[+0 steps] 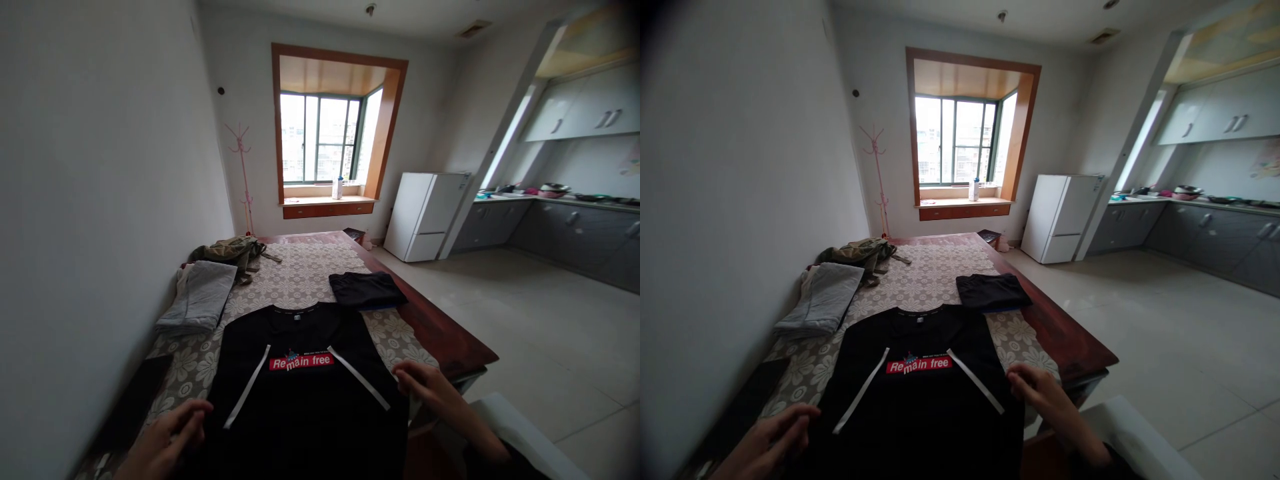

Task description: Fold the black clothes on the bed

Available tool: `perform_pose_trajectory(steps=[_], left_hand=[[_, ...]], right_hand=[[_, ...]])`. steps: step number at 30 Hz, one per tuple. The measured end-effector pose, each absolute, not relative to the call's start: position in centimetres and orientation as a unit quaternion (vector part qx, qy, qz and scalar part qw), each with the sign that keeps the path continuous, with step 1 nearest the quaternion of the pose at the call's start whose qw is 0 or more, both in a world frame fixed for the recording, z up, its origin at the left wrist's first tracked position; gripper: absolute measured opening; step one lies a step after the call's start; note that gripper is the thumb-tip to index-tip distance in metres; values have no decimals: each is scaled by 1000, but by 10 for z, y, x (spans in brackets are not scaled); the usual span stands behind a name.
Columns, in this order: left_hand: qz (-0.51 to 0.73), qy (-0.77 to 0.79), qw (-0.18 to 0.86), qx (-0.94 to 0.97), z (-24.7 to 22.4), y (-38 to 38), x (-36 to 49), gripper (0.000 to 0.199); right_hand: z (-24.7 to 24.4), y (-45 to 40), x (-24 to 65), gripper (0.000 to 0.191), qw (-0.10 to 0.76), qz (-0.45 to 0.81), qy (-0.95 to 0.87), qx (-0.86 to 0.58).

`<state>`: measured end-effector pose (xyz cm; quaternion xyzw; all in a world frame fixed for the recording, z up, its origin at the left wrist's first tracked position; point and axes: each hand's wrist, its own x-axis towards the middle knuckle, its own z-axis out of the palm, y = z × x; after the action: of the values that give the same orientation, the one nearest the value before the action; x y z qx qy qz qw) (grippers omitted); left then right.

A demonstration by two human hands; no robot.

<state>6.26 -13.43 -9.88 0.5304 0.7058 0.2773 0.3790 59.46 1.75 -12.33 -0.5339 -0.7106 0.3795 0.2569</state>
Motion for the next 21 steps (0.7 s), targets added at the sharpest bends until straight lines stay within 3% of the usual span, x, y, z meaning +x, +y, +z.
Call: perform_pose_trajectory(steps=[4, 8, 15, 18, 21], left_hand=[[254, 723, 249, 592, -88, -60, 57, 58], [240, 736, 156, 614, -115, 1, 46, 54], [407, 710, 256, 514, -141, 45, 28, 38], [428, 694, 292, 500, -144, 51, 26, 45], [444, 675, 341, 480, -143, 51, 27, 55]], right_hand=[[-111, 98, 568, 30, 326, 284, -720, -543], [-125, 153, 544, 17, 345, 250, -708, -564], [-157, 177, 533, 13, 366, 267, -710, -539], [-165, 180, 538, 12, 378, 303, -703, -520], [-169, 183, 544, 26, 373, 340, -696, -510]])
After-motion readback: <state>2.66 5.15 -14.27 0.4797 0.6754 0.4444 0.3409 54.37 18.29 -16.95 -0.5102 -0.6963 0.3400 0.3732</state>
